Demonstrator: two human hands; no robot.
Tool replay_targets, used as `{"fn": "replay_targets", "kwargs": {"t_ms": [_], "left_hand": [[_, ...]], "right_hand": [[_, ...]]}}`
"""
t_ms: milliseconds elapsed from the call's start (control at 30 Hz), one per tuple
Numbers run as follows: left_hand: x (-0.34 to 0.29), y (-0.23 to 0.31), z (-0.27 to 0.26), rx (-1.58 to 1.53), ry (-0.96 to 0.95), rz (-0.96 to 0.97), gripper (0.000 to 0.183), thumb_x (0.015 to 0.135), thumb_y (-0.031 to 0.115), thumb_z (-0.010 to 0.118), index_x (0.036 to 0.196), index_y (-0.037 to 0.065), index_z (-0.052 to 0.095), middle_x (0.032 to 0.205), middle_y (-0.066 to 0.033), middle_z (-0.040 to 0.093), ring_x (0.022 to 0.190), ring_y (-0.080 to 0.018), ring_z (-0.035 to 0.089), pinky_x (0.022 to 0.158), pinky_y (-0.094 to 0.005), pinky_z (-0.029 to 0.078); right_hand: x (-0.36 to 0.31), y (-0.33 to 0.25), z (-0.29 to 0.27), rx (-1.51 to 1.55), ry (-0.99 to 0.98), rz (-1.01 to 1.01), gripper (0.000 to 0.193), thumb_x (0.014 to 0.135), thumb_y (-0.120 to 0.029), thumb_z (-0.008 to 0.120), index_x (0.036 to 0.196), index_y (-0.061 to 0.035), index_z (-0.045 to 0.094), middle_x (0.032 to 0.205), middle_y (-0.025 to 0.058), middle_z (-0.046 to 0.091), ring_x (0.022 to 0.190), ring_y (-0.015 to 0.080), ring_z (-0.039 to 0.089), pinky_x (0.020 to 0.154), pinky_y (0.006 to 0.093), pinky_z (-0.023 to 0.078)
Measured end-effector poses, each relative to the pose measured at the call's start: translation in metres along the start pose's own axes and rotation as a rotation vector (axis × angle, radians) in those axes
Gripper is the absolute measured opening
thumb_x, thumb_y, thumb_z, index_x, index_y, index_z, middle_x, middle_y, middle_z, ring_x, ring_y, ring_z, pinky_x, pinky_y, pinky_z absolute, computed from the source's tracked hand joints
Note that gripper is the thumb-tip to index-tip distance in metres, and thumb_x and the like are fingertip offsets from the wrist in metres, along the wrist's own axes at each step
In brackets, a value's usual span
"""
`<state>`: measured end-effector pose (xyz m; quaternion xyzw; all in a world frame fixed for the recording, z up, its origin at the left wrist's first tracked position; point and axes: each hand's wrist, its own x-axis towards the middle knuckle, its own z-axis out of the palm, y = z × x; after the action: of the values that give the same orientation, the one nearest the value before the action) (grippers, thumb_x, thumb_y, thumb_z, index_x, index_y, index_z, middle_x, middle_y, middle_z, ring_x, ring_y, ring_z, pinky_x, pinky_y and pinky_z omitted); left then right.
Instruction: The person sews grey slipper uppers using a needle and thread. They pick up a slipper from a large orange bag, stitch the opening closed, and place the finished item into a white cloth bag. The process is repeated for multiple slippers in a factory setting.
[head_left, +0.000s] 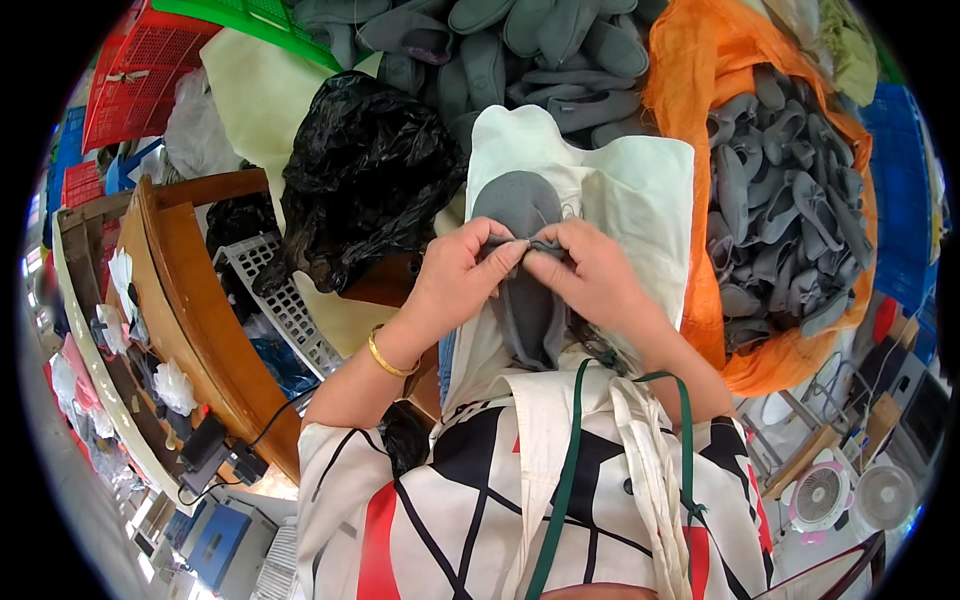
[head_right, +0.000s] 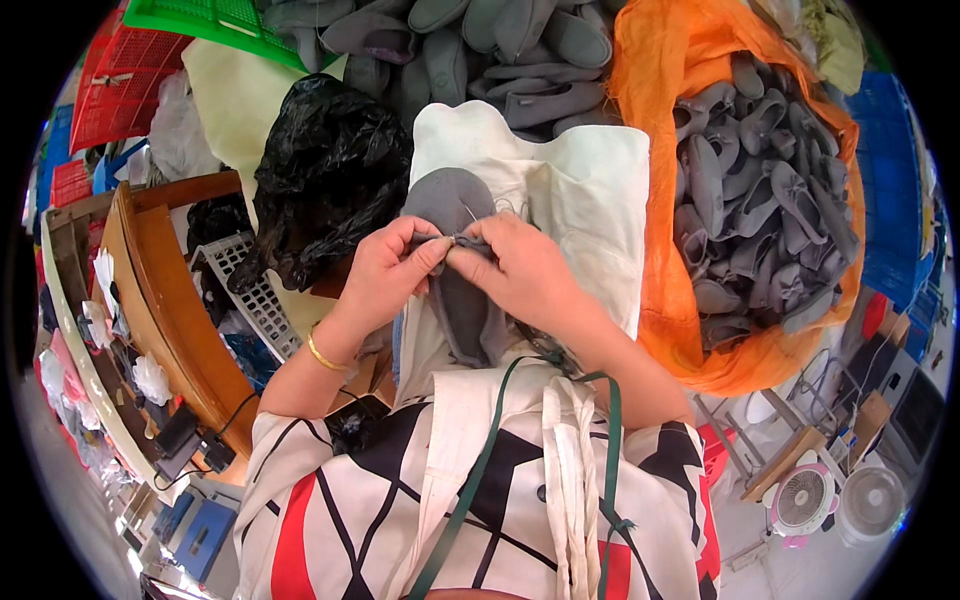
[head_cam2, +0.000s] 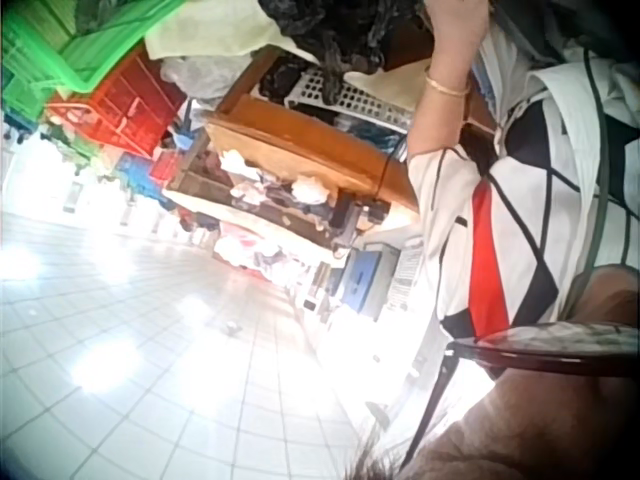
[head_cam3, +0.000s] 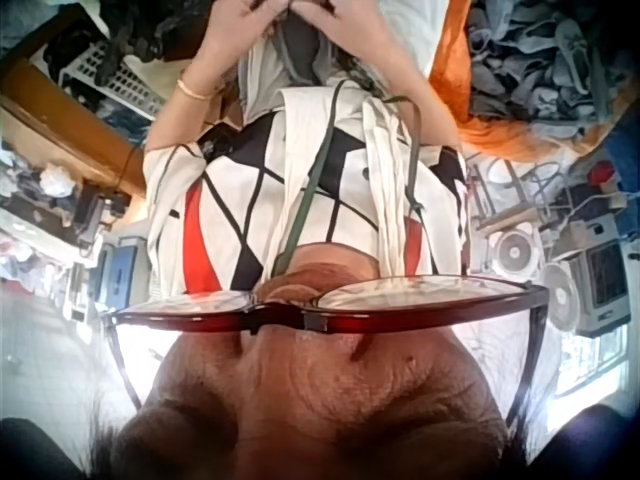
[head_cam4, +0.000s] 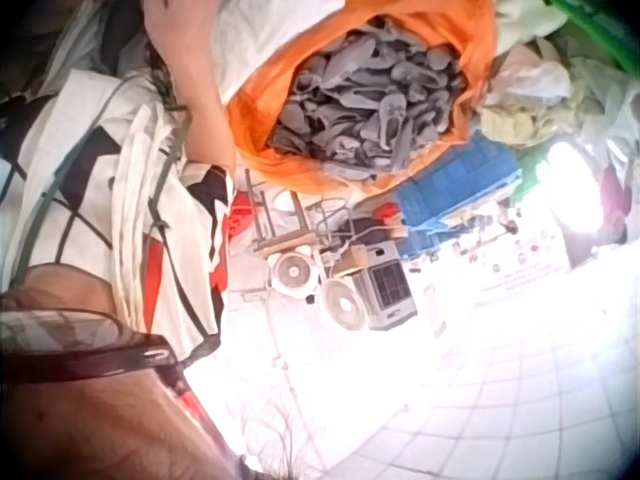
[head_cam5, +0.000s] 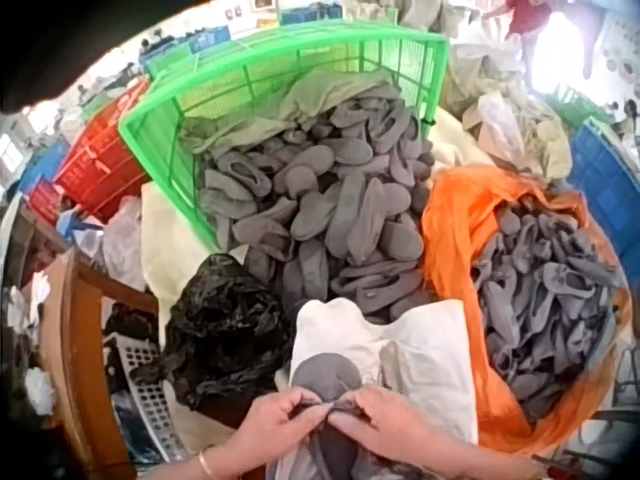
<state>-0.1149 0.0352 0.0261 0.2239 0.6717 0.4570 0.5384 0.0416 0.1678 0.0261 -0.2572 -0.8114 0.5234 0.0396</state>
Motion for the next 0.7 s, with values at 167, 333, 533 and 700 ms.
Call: {"fn": "replay_targets", "kwargs": {"t_ms": [167,333,533,700], "left_hand": [[0.012,0.01,-0.003,-0.111,-0.025,-0.151,0.028,0.098,0.033,0.063,0.09,0.006,0.064,0.068,-0.001,0.063,0.051,-0.0056,0.057,0.047,-0.0191,0.045],[0.016,0.017,-0.005,-0.163,-0.033,-0.231,0.028,0.097,0.033,0.064,0.083,0.008,0.062,0.064,-0.0006,0.062,0.05,-0.0067,0.058,0.046,-0.0186,0.045],[0.016,0.017,0.002,-0.134,0.015,-0.221,0.028,0.096,0.033,0.065,0.082,0.008,0.064,0.062,0.001,0.059,0.049,-0.0061,0.056,0.045,-0.0192,0.043],[0.015,0.01,0.003,-0.081,0.072,-0.17,0.026,0.094,0.03,0.067,0.082,0.008,0.065,0.062,0.0013,0.057,0.049,-0.0053,0.054,0.045,-0.0195,0.043]], "right_hand": [[-0.024,0.003,0.0,-0.197,-0.011,-0.086,0.018,0.085,-0.018,0.071,0.085,-0.0013,0.066,0.073,0.0137,0.057,0.068,0.0306,0.057,0.061,0.0391,0.045],[-0.022,0.019,-0.015,-0.61,0.259,-0.153,0.018,0.085,-0.017,0.072,0.079,-0.0017,0.064,0.072,0.0115,0.059,0.069,0.0264,0.06,0.062,0.0349,0.048],[0.015,-0.014,-0.003,1.036,0.6,0.071,0.027,0.103,-0.021,0.052,0.08,-0.0075,0.057,0.072,0.0015,0.054,0.068,0.0155,0.054,0.074,0.0326,0.047],[0.003,-0.014,0.0,1.789,0.336,0.237,0.04,0.105,-0.029,0.044,0.069,-0.0132,0.043,0.061,-0.0021,0.035,0.057,0.0135,0.036,0.066,0.0312,0.036]]}}
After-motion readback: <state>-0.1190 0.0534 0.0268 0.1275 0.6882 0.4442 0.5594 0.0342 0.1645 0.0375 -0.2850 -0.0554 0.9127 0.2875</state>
